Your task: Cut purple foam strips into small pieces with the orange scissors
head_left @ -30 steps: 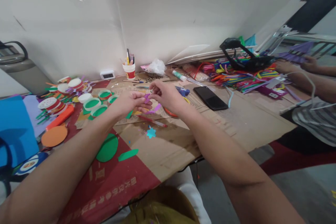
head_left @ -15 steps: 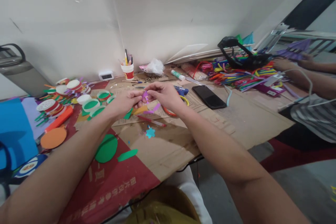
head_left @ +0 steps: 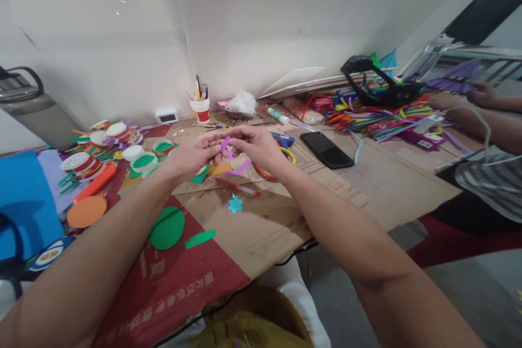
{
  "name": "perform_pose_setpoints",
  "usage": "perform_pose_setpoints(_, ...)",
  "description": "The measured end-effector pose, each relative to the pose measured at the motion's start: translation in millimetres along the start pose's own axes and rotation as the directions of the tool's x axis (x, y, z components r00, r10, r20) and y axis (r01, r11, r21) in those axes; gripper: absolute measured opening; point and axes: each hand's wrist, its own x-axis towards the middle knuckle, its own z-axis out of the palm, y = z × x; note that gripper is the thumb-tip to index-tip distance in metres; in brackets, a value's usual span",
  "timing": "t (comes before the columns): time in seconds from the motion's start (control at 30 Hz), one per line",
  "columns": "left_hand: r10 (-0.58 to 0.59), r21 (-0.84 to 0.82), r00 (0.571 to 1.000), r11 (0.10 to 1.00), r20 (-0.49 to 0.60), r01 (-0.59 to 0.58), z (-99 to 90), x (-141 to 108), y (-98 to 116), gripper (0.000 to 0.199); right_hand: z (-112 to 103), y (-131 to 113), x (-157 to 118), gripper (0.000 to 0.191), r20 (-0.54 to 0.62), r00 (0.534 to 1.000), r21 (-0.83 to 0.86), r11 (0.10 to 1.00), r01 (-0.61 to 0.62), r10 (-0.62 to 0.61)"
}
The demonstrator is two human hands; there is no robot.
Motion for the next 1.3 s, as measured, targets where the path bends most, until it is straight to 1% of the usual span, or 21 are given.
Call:
perform_pose_setpoints(0.07, -0.008, -0.007, 0.999, 1.0, -0.033, 0.008, 1.5, -0.9, 3.9, 0.026, 0.0, -1.2, -0.2, 0.018, -0.011, 1.0, 0.005, 1.0, 0.007, -0.007)
perform_pose_setpoints(0.13, -0.022, -0.025, 0.997, 0.999, -0.068, 0.02, 2.9, -1.3, 6.2, 0.016, 0.2, -2.0, -0.3, 0.018, -0.003, 1.0, 0.018, 1.0, 0.008, -0.008)
perform_pose_setpoints(0.23, -0.048, -0.065, 0.996, 0.997, -0.077, 0.043, 3.2, -0.7, 5.4, 0.004, 0.4, -1.0, 0.1, 0.018, 0.004, 1.0, 0.032, 0.999, -0.005, 0.005)
perform_pose_setpoints(0.4, -0.073, -0.134, 0.993, 0.989, -0.095, 0.06, 0.7, 1.1, 0.1, 0.01, -0.6, 5.7, 3.1, 0.018, -0.053, 0.998, 0.083, 0.996, -0.016, 0.02)
perform_pose_setpoints(0.5, -0.093, -0.17, 0.989, 0.983, -0.116, 0.072, -1.2, 1.5, -1.9, 0.013, -1.1, 6.4, 3.9, 0.017, -0.078, 0.996, 0.137, 0.99, -0.04, 0.051)
perform_pose_setpoints(0.63, -0.119, -0.227, 0.98, 0.971, -0.158, 0.081, -3.6, 1.6, -2.3, 0.01, -1.1, 3.2, 3.2, 0.014, -0.128, 0.986, 0.213, 0.974, -0.078, 0.107)
perform_pose_setpoints(0.73, -0.136, -0.253, 0.973, 0.964, -0.187, 0.086, -4.3, 1.6, -1.1, 0.007, -1.0, 2.7, 3.1, 0.012, -0.152, 0.979, 0.237, 0.967, -0.096, 0.135)
perform_pose_setpoints(0.87, -0.153, -0.278, 0.966, 0.956, -0.206, 0.092, -2.8, 1.9, 0.0, 0.008, -0.9, 4.5, 3.4, 0.015, -0.166, 0.977, 0.186, 0.977, -0.101, 0.133)
perform_pose_setpoints(1.0, -0.154, -0.287, 0.969, 0.953, -0.195, 0.094, -0.5, 1.8, -0.1, 0.009, -0.4, 4.2, 2.7, 0.018, -0.161, 0.981, 0.112, 0.99, -0.088, 0.105)
perform_pose_setpoints(1.13, -0.157, -0.286, 0.966, 0.954, -0.207, 0.094, 1.0, 1.0, 0.3, 0.011, 0.1, 3.5, 2.1, 0.016, -0.164, 0.984, 0.049, 0.997, -0.065, 0.073)
perform_pose_setpoints(1.23, -0.133, -0.302, 0.969, 0.951, -0.206, 0.067, 1.3, 0.8, 0.2, 0.011, 0.5, 5.9, 2.2, 0.01, -0.184, 0.982, 0.016, 0.999, -0.046, 0.048)
perform_pose_setpoints(1.3, -0.112, -0.308, 0.972, 0.95, -0.205, 0.045, 1.1, 0.9, -0.2, 0.011, 0.9, 7.9, 2.0, 0.008, -0.198, 0.979, 0.001, 0.999, -0.055, 0.054)
